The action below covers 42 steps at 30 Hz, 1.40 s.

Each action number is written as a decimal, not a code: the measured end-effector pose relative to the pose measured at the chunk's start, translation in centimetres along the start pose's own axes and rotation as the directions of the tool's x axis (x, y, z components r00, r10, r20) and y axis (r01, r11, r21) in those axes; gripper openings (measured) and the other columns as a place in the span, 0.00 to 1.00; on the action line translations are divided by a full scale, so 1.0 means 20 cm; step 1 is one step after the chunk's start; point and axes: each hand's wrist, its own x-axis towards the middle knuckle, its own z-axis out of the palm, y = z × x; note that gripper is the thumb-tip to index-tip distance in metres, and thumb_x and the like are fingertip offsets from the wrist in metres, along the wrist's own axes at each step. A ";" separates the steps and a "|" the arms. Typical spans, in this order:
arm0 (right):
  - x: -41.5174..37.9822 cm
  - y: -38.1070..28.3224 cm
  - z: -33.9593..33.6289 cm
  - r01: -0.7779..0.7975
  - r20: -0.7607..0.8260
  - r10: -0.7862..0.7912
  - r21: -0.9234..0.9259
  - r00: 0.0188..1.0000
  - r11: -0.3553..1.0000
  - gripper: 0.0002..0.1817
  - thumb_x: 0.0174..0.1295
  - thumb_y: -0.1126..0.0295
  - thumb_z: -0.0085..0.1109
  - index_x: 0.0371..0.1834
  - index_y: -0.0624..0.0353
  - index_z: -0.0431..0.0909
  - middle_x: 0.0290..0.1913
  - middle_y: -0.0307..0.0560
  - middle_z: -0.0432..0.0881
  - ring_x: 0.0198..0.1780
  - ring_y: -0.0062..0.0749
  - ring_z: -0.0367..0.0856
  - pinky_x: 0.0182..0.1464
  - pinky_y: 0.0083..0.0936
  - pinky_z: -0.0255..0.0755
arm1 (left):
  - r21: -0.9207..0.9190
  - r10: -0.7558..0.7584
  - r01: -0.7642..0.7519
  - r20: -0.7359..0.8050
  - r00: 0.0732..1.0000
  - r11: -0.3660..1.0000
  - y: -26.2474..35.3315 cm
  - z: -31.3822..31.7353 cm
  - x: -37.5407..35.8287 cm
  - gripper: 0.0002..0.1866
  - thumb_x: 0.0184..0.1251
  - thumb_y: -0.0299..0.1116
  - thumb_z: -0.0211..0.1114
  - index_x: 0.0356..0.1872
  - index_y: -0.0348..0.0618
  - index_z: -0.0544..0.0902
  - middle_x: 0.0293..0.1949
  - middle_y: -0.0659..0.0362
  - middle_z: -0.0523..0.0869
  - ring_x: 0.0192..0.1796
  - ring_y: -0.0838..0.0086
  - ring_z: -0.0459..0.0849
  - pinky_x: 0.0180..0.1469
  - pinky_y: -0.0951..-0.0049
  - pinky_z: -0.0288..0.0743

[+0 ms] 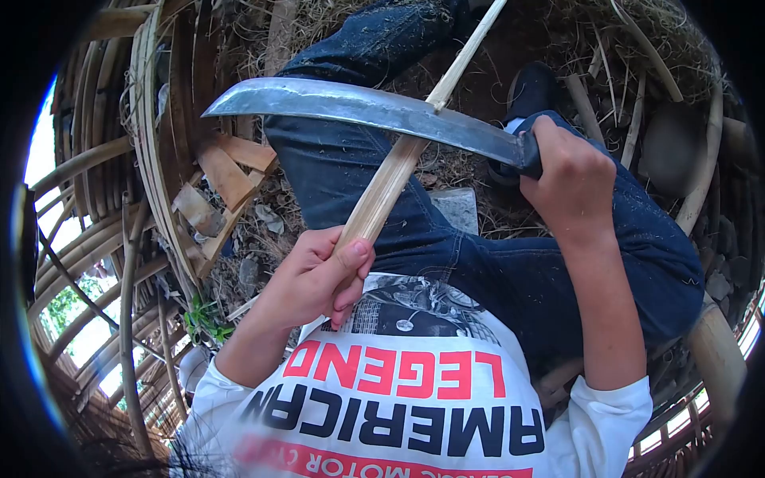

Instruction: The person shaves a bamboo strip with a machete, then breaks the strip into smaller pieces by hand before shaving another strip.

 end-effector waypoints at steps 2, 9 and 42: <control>0.01 0.02 -0.01 0.005 -0.026 -0.005 -0.012 1.000 1.000 0.08 0.59 0.69 0.63 0.29 0.58 0.72 0.25 0.53 0.79 0.30 0.53 0.81 0.32 0.41 0.72 | -0.015 -0.009 0.009 0.012 1.000 1.000 0.02 0.00 -0.02 0.17 0.79 0.41 0.50 0.31 0.39 0.71 0.12 0.64 0.69 0.12 0.83 0.68 0.15 0.80 0.66; 0.12 0.28 -0.02 -0.350 0.039 0.373 -0.268 0.927 0.897 0.13 0.63 0.58 0.60 0.37 0.56 0.75 0.31 0.57 0.84 0.37 0.57 0.84 0.37 0.48 0.77 | -0.054 -0.113 0.115 0.031 0.993 0.992 -0.01 -0.01 -0.15 0.17 0.79 0.42 0.52 0.32 0.39 0.71 0.12 0.64 0.70 0.12 0.81 0.70 0.15 0.79 0.67; -0.01 -0.30 -0.05 -0.145 0.400 0.063 0.179 0.914 0.973 0.12 0.46 0.67 0.69 0.25 0.59 0.74 0.22 0.54 0.81 0.27 0.50 0.84 0.32 0.39 0.78 | 0.751 0.426 -0.212 -0.102 0.899 0.626 -0.06 0.06 0.06 0.11 0.77 0.33 0.52 0.38 0.34 0.74 0.14 0.57 0.76 0.16 0.71 0.79 0.21 0.70 0.69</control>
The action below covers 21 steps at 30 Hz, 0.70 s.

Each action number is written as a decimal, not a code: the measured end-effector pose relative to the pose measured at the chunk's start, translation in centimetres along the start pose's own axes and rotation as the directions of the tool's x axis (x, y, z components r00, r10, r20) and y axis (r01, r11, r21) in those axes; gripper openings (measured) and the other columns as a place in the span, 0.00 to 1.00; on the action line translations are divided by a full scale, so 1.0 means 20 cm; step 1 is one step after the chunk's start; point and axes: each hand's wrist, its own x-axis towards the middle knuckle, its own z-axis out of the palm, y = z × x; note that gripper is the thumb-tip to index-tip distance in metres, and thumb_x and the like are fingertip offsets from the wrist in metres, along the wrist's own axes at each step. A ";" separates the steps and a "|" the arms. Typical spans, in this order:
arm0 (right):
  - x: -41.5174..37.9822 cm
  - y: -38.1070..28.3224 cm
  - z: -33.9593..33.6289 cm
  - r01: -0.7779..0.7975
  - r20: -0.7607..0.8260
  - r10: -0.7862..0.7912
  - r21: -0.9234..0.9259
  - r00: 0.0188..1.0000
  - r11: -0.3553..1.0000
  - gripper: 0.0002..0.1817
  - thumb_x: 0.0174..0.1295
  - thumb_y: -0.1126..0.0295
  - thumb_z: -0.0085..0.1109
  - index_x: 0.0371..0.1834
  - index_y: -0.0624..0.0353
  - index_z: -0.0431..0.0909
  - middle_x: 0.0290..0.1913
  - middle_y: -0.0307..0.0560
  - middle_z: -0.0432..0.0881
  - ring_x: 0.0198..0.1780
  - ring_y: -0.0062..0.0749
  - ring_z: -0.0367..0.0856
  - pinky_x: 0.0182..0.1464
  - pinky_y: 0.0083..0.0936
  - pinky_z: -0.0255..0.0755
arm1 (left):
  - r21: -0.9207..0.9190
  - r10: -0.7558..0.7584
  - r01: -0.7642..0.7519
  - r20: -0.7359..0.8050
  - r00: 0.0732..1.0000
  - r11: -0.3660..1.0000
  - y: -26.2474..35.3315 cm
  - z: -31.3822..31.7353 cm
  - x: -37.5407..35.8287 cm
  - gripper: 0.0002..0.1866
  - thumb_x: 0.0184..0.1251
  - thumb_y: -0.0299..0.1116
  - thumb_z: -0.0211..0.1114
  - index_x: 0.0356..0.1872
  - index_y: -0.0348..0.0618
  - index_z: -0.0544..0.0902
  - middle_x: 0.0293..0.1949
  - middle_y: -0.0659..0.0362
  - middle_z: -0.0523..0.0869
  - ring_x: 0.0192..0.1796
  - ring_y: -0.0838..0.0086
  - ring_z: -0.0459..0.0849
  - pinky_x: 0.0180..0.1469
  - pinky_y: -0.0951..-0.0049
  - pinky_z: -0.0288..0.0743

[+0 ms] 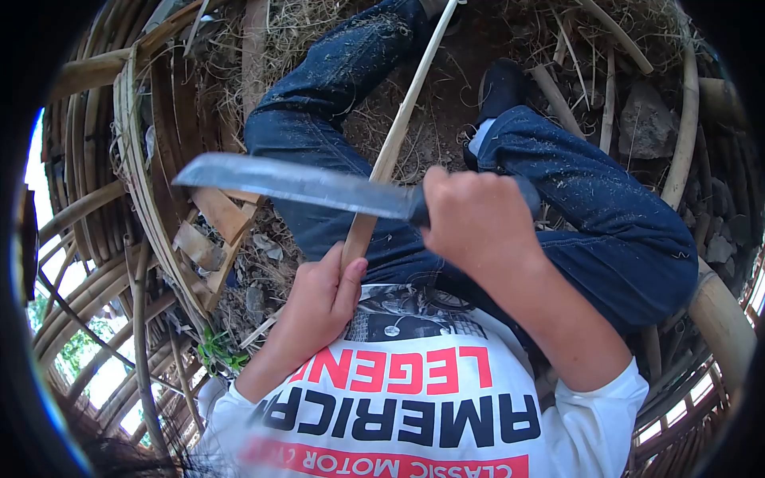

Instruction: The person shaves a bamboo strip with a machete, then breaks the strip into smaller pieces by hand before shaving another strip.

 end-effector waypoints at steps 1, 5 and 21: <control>0.02 0.04 -0.01 -0.062 -0.010 0.062 -0.042 0.998 0.997 0.11 0.47 0.68 0.68 0.26 0.60 0.74 0.22 0.55 0.81 0.28 0.52 0.84 0.34 0.41 0.78 | -0.017 -0.039 0.039 0.023 0.999 0.999 0.00 0.00 -0.02 0.11 0.76 0.33 0.53 0.37 0.35 0.73 0.14 0.56 0.76 0.17 0.68 0.79 0.22 0.69 0.69; 0.11 0.21 -0.04 -0.142 -0.112 0.130 -0.109 0.985 0.984 0.09 0.49 0.68 0.66 0.27 0.60 0.76 0.24 0.57 0.81 0.32 0.55 0.83 0.37 0.45 0.77 | -0.073 -0.132 0.137 0.074 0.988 0.988 0.02 0.00 -0.03 0.09 0.74 0.31 0.55 0.37 0.33 0.71 0.19 0.40 0.78 0.25 0.43 0.80 0.26 0.53 0.69; 0.33 0.46 -0.08 -0.281 -0.292 0.202 -0.259 0.935 0.924 0.12 0.51 0.62 0.67 0.32 0.57 0.81 0.32 0.56 0.85 0.39 0.53 0.85 0.43 0.44 0.79 | -0.072 -0.117 0.120 0.043 0.992 0.990 0.02 -0.05 -0.13 0.11 0.75 0.32 0.54 0.34 0.35 0.72 0.15 0.53 0.76 0.17 0.63 0.79 0.23 0.67 0.68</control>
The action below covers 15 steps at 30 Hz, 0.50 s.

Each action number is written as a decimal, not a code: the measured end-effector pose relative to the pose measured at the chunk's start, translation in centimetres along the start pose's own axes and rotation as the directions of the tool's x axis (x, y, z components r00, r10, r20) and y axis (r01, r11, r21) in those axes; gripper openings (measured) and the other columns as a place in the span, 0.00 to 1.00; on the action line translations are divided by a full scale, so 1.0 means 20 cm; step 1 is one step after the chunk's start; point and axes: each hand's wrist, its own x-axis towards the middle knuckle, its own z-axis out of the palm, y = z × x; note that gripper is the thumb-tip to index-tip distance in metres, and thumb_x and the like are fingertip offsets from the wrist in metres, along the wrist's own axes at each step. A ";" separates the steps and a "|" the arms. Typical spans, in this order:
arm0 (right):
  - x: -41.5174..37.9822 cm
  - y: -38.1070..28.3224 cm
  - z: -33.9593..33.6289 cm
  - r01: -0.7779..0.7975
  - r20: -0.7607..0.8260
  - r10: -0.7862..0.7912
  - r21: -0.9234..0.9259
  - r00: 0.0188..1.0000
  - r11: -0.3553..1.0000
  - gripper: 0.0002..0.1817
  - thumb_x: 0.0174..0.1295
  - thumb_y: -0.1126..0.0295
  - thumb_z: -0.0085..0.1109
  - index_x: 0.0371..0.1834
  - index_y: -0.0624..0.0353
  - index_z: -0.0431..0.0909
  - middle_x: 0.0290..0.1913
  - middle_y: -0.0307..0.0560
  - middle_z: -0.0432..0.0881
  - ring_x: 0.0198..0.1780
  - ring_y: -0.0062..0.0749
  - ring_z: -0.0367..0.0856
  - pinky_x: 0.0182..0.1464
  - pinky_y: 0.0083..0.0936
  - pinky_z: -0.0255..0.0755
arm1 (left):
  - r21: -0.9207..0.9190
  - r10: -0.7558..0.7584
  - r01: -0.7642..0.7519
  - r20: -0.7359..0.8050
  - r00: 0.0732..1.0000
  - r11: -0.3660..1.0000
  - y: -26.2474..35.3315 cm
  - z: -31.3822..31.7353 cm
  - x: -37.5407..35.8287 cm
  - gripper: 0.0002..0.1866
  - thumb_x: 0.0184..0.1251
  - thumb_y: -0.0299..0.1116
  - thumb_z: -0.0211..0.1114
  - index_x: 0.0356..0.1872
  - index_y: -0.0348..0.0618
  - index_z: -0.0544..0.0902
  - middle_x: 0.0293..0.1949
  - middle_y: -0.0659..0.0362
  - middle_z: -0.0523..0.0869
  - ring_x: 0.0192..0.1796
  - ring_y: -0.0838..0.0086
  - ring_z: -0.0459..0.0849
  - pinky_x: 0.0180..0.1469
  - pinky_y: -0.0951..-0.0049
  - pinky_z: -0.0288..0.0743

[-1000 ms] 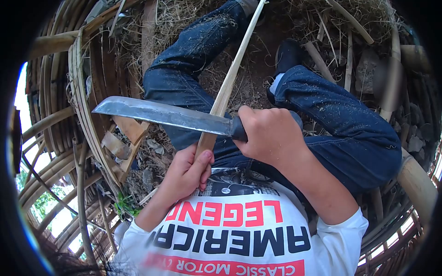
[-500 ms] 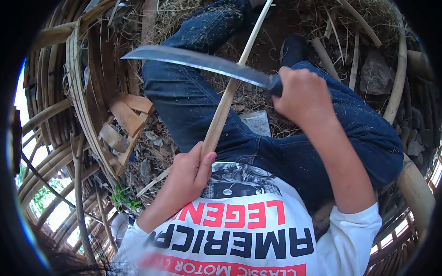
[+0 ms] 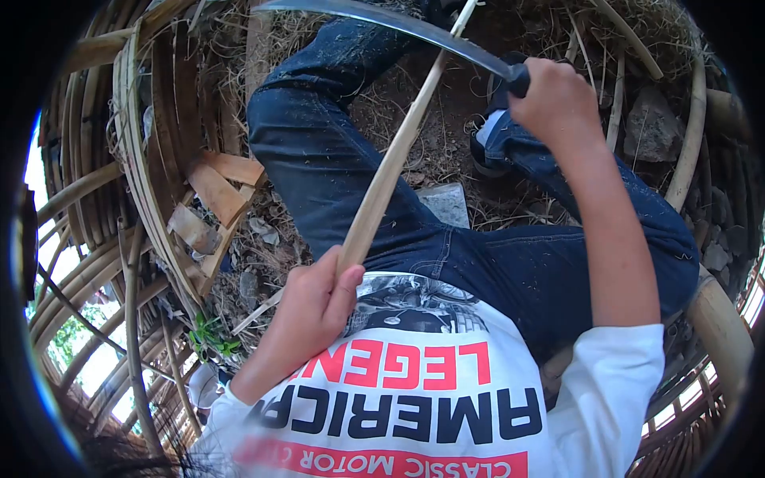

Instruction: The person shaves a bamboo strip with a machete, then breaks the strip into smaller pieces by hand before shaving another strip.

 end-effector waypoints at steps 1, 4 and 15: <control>0.02 0.03 0.01 0.036 -0.008 -0.036 -0.001 0.999 0.999 0.10 0.53 0.62 0.65 0.32 0.57 0.80 0.31 0.56 0.84 0.39 0.55 0.84 0.43 0.45 0.79 | -0.011 0.006 -0.006 0.004 1.000 1.000 0.01 0.00 0.00 0.10 0.75 0.32 0.54 0.35 0.34 0.72 0.16 0.48 0.76 0.20 0.54 0.79 0.23 0.62 0.68; 0.08 0.01 0.00 0.082 -0.037 -0.083 -0.031 0.996 0.996 0.10 0.55 0.62 0.63 0.33 0.56 0.79 0.31 0.56 0.83 0.39 0.57 0.83 0.42 0.47 0.78 | 0.002 -0.004 0.004 -0.033 0.999 1.000 0.03 -0.04 -0.01 0.10 0.75 0.32 0.55 0.35 0.34 0.72 0.16 0.48 0.76 0.19 0.55 0.78 0.23 0.62 0.68; 0.23 0.11 0.00 -0.016 -0.115 -0.012 -0.240 0.993 0.971 0.13 0.57 0.58 0.61 0.40 0.53 0.80 0.38 0.56 0.85 0.47 0.55 0.83 0.49 0.48 0.78 | 0.040 -0.029 0.030 -0.035 0.999 0.999 0.09 -0.07 -0.06 0.11 0.74 0.32 0.55 0.32 0.35 0.73 0.14 0.55 0.75 0.16 0.69 0.76 0.22 0.70 0.66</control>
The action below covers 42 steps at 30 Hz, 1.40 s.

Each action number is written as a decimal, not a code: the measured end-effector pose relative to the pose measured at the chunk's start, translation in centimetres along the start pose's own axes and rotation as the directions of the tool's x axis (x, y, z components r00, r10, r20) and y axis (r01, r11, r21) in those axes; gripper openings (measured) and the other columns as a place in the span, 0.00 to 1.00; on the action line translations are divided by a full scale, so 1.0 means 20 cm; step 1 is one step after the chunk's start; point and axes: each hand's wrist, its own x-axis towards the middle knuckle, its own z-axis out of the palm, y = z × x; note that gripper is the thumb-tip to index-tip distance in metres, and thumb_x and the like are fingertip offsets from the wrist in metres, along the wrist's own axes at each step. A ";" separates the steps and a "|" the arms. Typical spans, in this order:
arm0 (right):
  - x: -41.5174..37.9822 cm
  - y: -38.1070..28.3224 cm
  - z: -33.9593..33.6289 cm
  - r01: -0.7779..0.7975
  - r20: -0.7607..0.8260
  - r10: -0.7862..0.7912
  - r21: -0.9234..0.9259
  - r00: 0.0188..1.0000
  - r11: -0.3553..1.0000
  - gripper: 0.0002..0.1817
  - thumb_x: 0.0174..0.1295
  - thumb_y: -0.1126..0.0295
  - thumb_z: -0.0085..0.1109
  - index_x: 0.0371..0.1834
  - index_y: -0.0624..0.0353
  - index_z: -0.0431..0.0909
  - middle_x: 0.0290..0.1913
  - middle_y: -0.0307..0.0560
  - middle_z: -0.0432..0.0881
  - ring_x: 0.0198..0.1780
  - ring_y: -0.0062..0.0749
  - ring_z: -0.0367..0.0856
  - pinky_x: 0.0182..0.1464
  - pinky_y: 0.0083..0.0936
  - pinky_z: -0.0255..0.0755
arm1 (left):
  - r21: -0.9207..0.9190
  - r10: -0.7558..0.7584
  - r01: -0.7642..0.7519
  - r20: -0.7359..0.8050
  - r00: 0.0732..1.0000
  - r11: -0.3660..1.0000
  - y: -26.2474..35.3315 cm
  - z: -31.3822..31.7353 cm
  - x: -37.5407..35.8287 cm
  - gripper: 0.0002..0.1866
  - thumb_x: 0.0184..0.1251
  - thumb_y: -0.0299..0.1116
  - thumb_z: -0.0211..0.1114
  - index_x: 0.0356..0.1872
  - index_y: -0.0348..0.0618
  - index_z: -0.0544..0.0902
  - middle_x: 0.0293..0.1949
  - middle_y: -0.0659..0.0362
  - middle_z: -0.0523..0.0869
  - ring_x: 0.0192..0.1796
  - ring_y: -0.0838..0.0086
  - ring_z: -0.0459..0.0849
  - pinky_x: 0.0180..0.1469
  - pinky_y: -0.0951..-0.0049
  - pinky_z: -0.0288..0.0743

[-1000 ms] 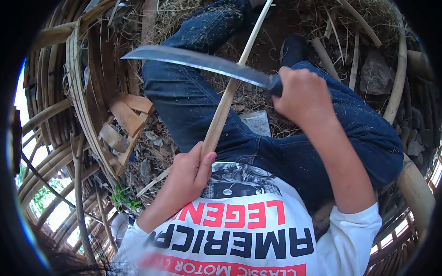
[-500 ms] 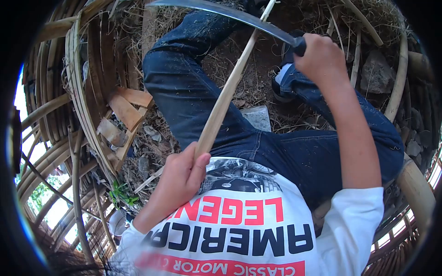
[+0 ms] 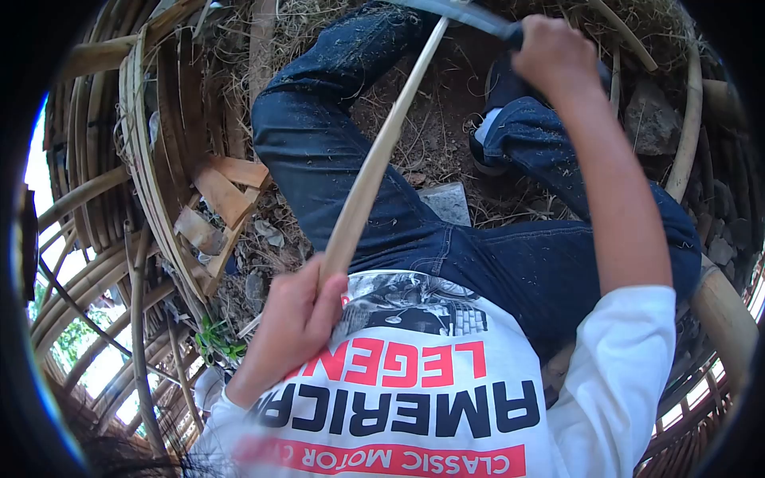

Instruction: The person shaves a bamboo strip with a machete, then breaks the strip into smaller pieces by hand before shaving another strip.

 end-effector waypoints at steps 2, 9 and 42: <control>0.14 0.16 0.03 -0.099 0.085 0.098 0.018 0.992 0.995 0.15 0.57 0.58 0.60 0.44 0.53 0.80 0.44 0.58 0.85 0.50 0.55 0.83 0.52 0.50 0.77 | -0.004 0.005 -0.005 0.019 1.000 1.000 0.01 0.00 -0.04 0.11 0.74 0.31 0.55 0.31 0.35 0.73 0.14 0.57 0.75 0.16 0.73 0.75 0.21 0.72 0.65; 0.11 0.03 -0.09 0.041 -0.049 -0.037 0.068 0.998 0.997 0.15 0.57 0.56 0.61 0.38 0.56 0.81 0.37 0.56 0.85 0.43 0.54 0.84 0.47 0.48 0.77 | -0.174 -0.111 0.121 0.067 0.992 0.977 -0.01 -0.08 -0.04 0.09 0.74 0.32 0.55 0.36 0.36 0.75 0.14 0.57 0.74 0.16 0.75 0.75 0.20 0.70 0.65; 0.06 0.01 0.12 -0.188 0.073 0.174 0.320 0.982 0.929 0.16 0.50 0.55 0.66 0.38 0.52 0.85 0.40 0.53 0.86 0.44 0.48 0.86 0.48 0.41 0.80 | -0.448 -0.263 0.336 0.219 0.940 0.828 -0.01 -0.07 0.03 0.14 0.75 0.41 0.58 0.32 0.41 0.75 0.16 0.68 0.75 0.14 0.87 0.71 0.16 0.84 0.63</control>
